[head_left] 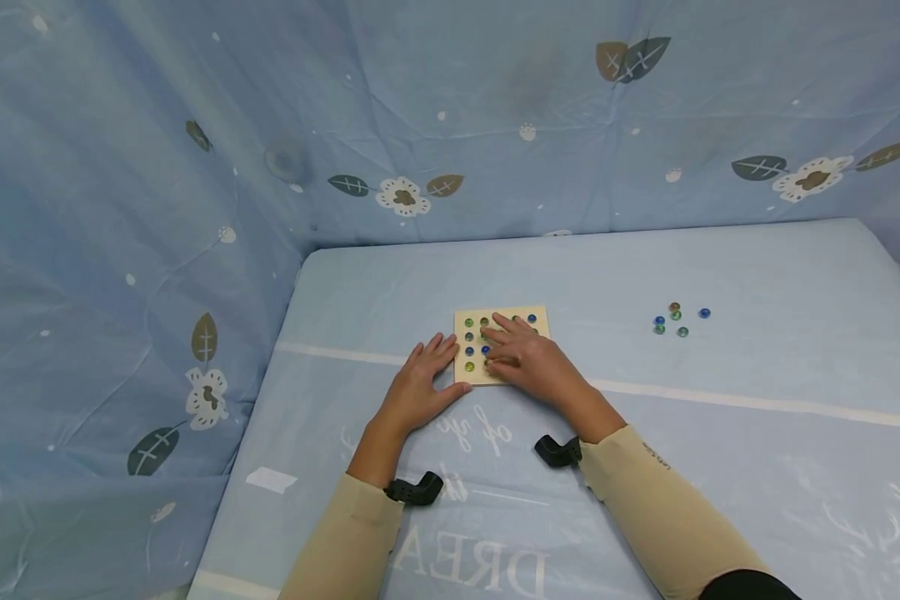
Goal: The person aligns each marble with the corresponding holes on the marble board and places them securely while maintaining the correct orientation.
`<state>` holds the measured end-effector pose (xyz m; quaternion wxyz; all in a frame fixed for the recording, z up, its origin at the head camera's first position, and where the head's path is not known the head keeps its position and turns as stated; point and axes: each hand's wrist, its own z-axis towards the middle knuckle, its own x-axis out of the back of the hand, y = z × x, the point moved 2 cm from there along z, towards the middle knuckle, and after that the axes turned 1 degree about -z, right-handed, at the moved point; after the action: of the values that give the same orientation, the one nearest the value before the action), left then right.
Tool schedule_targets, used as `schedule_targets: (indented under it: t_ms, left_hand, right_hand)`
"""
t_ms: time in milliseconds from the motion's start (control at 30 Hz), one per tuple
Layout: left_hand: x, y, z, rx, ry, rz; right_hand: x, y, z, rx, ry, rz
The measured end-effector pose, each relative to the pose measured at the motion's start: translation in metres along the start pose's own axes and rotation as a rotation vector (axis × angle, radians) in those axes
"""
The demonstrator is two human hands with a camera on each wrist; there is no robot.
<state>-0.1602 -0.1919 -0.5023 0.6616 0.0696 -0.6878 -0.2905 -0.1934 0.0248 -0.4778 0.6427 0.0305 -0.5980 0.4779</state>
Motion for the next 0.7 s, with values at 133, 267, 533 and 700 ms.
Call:
schedule_targets:
  t_ms: [133,267,533,700]
  left_hand:
    - [0.0,-0.0005,-0.0007,-0.013,-0.003,-0.014]
    - [0.0004,-0.0006,-0.0007,-0.027,-0.007,-0.015]
    - [0.0006,0.0002,-0.0004,-0.022,-0.013,-0.009]
    - [-0.0002,-0.0004,-0.0009,-0.019,-0.006,-0.018]
  right_hand:
    - [0.0002,-0.0006,-0.0013,0.018,-0.04,0.014]
    - [0.0006,-0.0008,-0.0019,0.031,-0.057,0.015]
    - [-0.0016,0.0014,-0.0015,0.045,-0.061,0.012]
    - [-0.0024,0.0016,-0.0016,0.052,-0.065,0.008]
